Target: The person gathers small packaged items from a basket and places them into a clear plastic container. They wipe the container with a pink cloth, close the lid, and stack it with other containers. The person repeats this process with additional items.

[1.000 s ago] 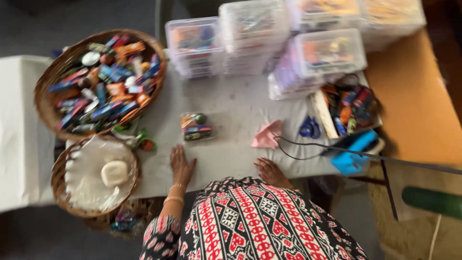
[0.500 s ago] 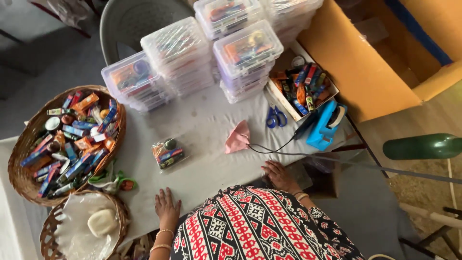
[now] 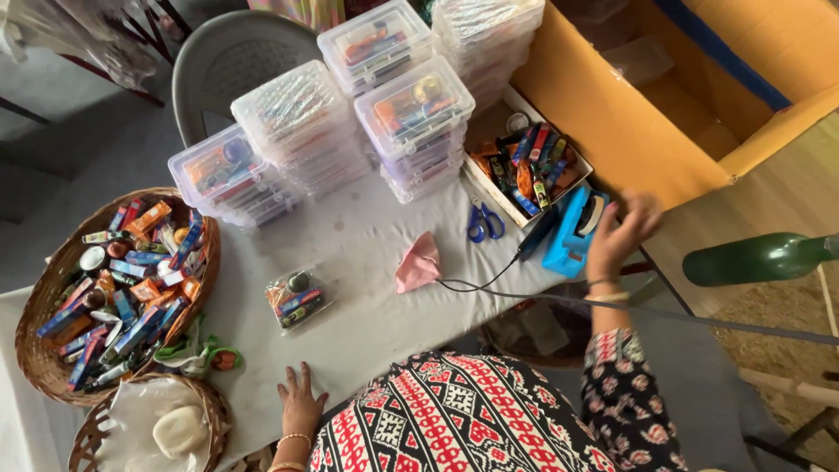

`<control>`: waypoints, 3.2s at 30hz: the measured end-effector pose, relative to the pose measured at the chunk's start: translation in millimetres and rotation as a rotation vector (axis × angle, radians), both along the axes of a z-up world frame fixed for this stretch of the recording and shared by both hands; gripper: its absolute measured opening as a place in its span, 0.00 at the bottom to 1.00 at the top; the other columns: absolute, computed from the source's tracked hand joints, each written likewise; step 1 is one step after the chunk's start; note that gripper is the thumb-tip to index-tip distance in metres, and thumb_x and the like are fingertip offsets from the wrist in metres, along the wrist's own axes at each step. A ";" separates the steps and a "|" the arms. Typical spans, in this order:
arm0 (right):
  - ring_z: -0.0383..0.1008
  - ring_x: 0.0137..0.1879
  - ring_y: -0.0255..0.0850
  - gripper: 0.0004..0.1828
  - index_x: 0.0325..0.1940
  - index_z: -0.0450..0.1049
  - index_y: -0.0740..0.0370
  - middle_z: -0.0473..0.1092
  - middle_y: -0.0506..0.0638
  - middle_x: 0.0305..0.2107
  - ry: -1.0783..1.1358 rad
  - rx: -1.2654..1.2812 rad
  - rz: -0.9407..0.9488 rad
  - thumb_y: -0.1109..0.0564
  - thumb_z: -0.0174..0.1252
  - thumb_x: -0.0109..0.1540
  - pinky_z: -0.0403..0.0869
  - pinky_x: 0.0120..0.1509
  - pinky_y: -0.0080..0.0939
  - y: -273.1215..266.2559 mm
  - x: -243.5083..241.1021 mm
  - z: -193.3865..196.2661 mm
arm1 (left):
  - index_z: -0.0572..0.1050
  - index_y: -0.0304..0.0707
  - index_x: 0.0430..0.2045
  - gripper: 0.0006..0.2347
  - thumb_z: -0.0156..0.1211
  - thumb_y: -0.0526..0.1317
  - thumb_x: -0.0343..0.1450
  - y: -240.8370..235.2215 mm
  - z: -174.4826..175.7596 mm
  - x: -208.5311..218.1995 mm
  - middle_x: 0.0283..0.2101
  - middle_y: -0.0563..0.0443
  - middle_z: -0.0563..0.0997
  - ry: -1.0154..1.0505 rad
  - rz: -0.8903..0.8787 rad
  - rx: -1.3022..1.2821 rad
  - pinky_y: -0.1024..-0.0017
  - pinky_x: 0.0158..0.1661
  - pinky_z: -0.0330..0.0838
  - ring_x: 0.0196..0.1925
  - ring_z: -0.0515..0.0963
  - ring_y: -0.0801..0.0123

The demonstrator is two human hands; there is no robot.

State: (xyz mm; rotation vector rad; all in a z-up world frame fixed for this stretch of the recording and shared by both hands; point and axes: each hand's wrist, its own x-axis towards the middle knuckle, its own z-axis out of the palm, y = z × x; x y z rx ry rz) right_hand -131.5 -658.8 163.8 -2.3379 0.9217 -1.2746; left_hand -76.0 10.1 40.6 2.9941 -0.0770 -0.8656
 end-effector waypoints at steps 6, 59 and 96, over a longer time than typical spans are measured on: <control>0.48 0.77 0.65 0.36 0.75 0.61 0.63 0.58 0.64 0.71 0.278 -0.237 -0.198 0.57 0.65 0.64 0.40 0.76 0.69 -105.7 4.6 36.7 | 0.47 0.50 0.72 0.43 0.70 0.47 0.65 2.7 -7.3 -2.5 0.76 0.35 0.48 -0.031 -0.042 -0.004 0.53 0.72 0.50 0.74 0.51 0.30; 0.77 0.46 0.53 0.14 0.48 0.79 0.61 0.76 0.61 0.41 0.335 0.201 0.170 0.47 0.64 0.69 0.74 0.51 0.51 -376.2 128.2 55.5 | 0.35 0.54 0.72 0.60 0.84 0.52 0.52 -150.0 -103.1 86.4 0.71 0.23 0.44 0.046 -0.167 0.099 0.36 0.62 0.62 0.67 0.54 0.14; 0.78 0.44 0.51 0.36 0.48 0.71 0.69 0.76 0.60 0.40 0.172 0.384 0.222 0.41 0.82 0.55 0.76 0.48 0.47 -404.5 218.2 35.9 | 0.45 0.59 0.70 0.56 0.86 0.46 0.51 -177.7 -45.0 87.4 0.68 0.38 0.51 0.129 -0.102 0.148 0.51 0.55 0.76 0.66 0.61 0.30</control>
